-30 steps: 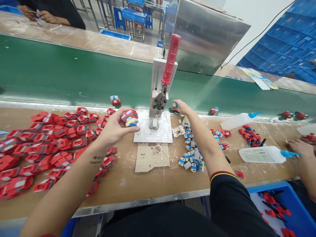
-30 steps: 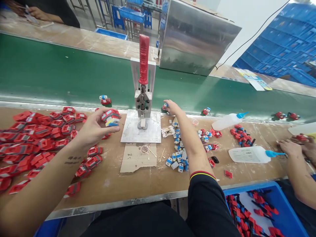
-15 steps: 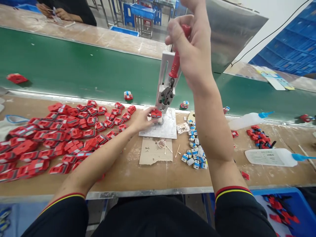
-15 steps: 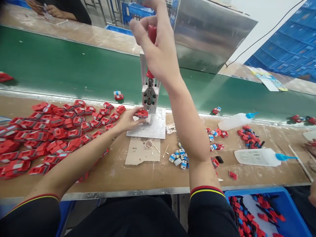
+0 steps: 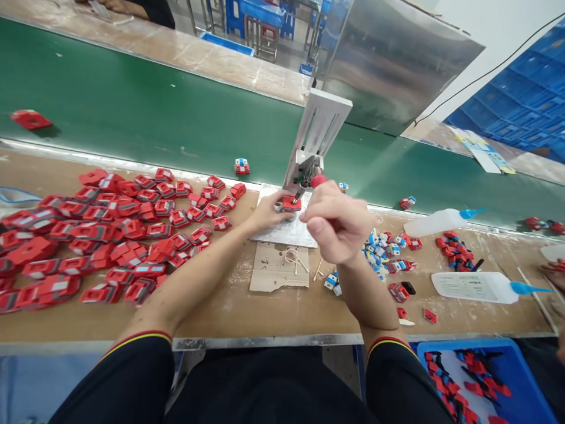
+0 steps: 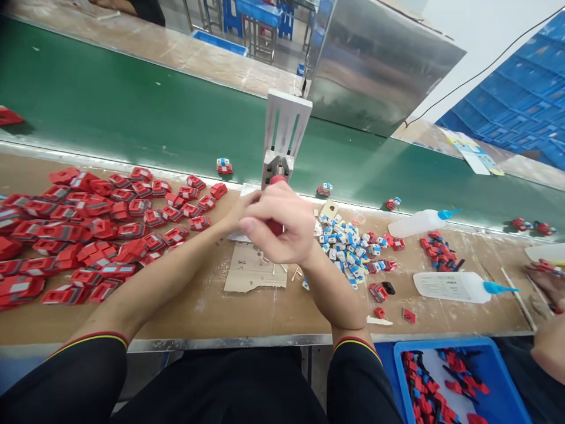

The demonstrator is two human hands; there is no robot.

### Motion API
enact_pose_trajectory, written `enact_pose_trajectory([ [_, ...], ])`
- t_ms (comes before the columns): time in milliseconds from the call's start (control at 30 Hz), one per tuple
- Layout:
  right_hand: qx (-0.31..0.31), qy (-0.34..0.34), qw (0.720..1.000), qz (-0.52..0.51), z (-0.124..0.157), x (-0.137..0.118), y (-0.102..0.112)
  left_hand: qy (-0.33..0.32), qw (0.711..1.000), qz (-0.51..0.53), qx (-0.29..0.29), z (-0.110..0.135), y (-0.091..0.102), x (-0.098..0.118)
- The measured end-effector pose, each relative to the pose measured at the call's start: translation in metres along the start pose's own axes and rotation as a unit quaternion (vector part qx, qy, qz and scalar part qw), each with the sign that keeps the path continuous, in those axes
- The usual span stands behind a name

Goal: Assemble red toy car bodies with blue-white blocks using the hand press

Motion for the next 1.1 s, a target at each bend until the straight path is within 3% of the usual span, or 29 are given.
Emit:
enact_pose_trajectory([
  [133,0.007,0.041,0.999,0.022,0.017,-0.001,-0.006,0.008,0.999,-0.052,-0.013,-0.001,-0.001,0.0],
  [300,0.107,-0.031,0.994,-0.022,0.009,0.011,0.006,-0.008,0.998,-0.054,-0.014,-0.005,-0.002,0.005],
  [400,0.128,-0.056,0.989,-0.047,0.007,0.014,0.006,-0.01,0.999,-0.049,-0.004,-0.006,-0.003,0.007],
  [500,0.127,-0.039,0.991,0.002,0.013,0.011,0.006,-0.013,0.999,-0.045,-0.004,-0.005,-0.005,0.007],
  [600,0.083,0.006,0.995,0.052,0.023,0.006,0.0,-0.015,0.999,-0.042,-0.007,-0.004,-0.006,0.005],
  [700,0.04,0.032,0.998,0.033,0.032,0.005,-0.005,-0.01,0.999,-0.044,-0.006,-0.002,-0.006,0.001],
  [767,0.048,0.021,0.998,0.029,0.036,0.007,-0.004,-0.005,0.999,-0.047,-0.006,-0.002,-0.006,-0.001],
  [833,0.091,-0.031,0.993,0.074,0.041,0.013,0.004,-0.007,0.998,-0.055,-0.008,-0.002,-0.007,-0.001],
  [933,0.141,-0.184,0.966,0.11,0.058,0.032,0.017,-0.007,0.998,-0.061,-0.016,-0.003,-0.009,-0.001],
  [1000,0.138,-0.277,0.95,0.049,0.07,0.046,0.019,-0.005,0.998,-0.058,-0.018,-0.003,-0.011,-0.001],
  [1100,0.148,-0.353,0.922,-0.062,0.08,0.059,0.024,-0.009,0.998,-0.055,-0.016,-0.003,-0.013,-0.001],
])
Point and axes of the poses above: each hand's wrist, its own z-axis away from the middle knuckle, its own y-axis out of the back of the hand, x = y × z, the point moved 9 cm from there along -z, towards the middle knuckle, and after that the axes turned 14 degrees about -z, right-handed, at the moved point
